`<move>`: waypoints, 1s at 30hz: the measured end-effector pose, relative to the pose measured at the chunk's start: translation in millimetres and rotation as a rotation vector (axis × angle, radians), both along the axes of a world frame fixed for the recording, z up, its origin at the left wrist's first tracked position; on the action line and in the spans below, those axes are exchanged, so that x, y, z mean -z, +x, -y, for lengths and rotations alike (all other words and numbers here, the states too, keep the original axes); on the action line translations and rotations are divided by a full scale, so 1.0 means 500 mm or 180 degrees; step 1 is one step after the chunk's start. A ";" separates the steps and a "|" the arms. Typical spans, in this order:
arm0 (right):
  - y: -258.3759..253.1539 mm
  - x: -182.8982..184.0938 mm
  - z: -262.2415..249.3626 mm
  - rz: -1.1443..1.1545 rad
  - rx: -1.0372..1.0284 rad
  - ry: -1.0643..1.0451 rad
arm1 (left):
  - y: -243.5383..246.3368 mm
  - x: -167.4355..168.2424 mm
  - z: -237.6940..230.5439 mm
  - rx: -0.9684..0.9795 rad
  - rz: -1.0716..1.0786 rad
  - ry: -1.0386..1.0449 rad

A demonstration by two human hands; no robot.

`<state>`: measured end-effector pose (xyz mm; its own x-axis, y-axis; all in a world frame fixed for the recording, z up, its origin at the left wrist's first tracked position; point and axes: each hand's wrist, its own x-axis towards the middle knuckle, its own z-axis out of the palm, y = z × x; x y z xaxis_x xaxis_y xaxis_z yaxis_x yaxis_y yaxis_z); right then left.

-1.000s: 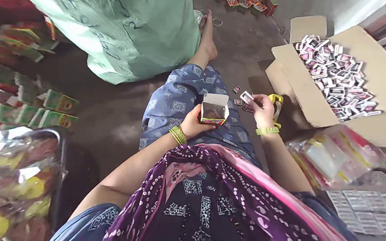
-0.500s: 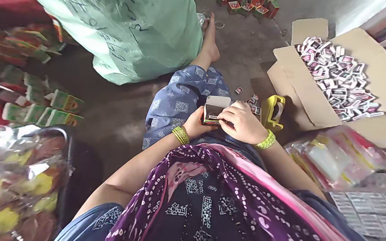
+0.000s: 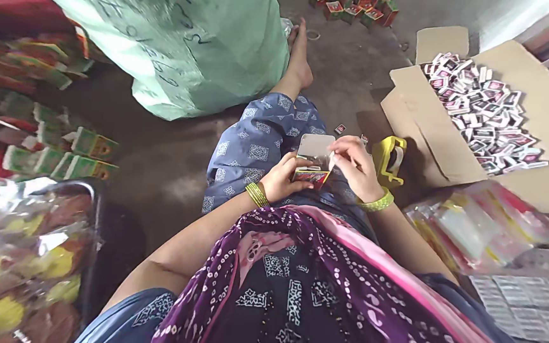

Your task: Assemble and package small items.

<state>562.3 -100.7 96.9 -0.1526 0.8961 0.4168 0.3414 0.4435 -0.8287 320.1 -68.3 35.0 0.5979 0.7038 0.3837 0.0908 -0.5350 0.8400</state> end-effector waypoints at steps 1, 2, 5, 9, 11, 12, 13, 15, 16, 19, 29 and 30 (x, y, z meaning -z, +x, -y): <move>0.001 0.007 -0.001 -0.0440 0.0139 -0.0349 | 0.001 0.003 -0.002 0.0029 0.0125 -0.0031; 0.001 0.012 -0.002 -0.0794 0.0253 -0.0719 | 0.002 0.004 -0.003 0.0061 0.0216 -0.0052; -0.013 0.018 -0.001 -0.1226 0.0183 -0.1588 | 0.003 0.009 -0.007 0.0236 0.0337 -0.0029; -0.040 0.018 0.001 -0.1127 -0.0311 -0.2096 | 0.004 0.014 -0.007 0.0397 0.0333 -0.0133; -0.033 0.023 -0.004 -0.0872 -0.0233 -0.1572 | 0.004 0.010 -0.003 0.0338 0.0325 -0.0286; -0.026 0.025 -0.006 -0.0724 -0.0162 -0.1198 | 0.005 0.007 0.000 0.0269 0.0336 -0.0360; -0.020 0.024 -0.007 -0.0685 -0.0160 -0.0897 | 0.006 0.006 0.001 0.0197 0.0367 -0.0385; -0.006 0.016 -0.006 -0.0679 -0.0379 -0.0569 | 0.006 0.009 -0.001 0.0074 0.0388 -0.0344; -0.001 0.009 -0.006 -0.0596 -0.0498 -0.0485 | 0.006 0.012 -0.002 0.0030 0.0353 -0.0323; -0.002 -0.009 -0.004 -0.0037 -0.0725 -0.0096 | 0.008 0.011 0.000 0.0056 0.0210 -0.0435; -0.013 -0.019 0.002 0.0944 -0.0624 0.0455 | 0.005 0.006 -0.003 0.0072 0.0136 -0.0602; -0.012 -0.020 0.000 0.0911 -0.0617 0.0483 | 0.006 0.007 -0.003 0.0098 0.0131 -0.0618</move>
<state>556.1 -100.7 107.1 -0.4428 0.7705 0.4586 0.4475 0.6331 -0.6317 322.9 -66.6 31.5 0.6069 0.7485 0.2672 0.0402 -0.3647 0.9302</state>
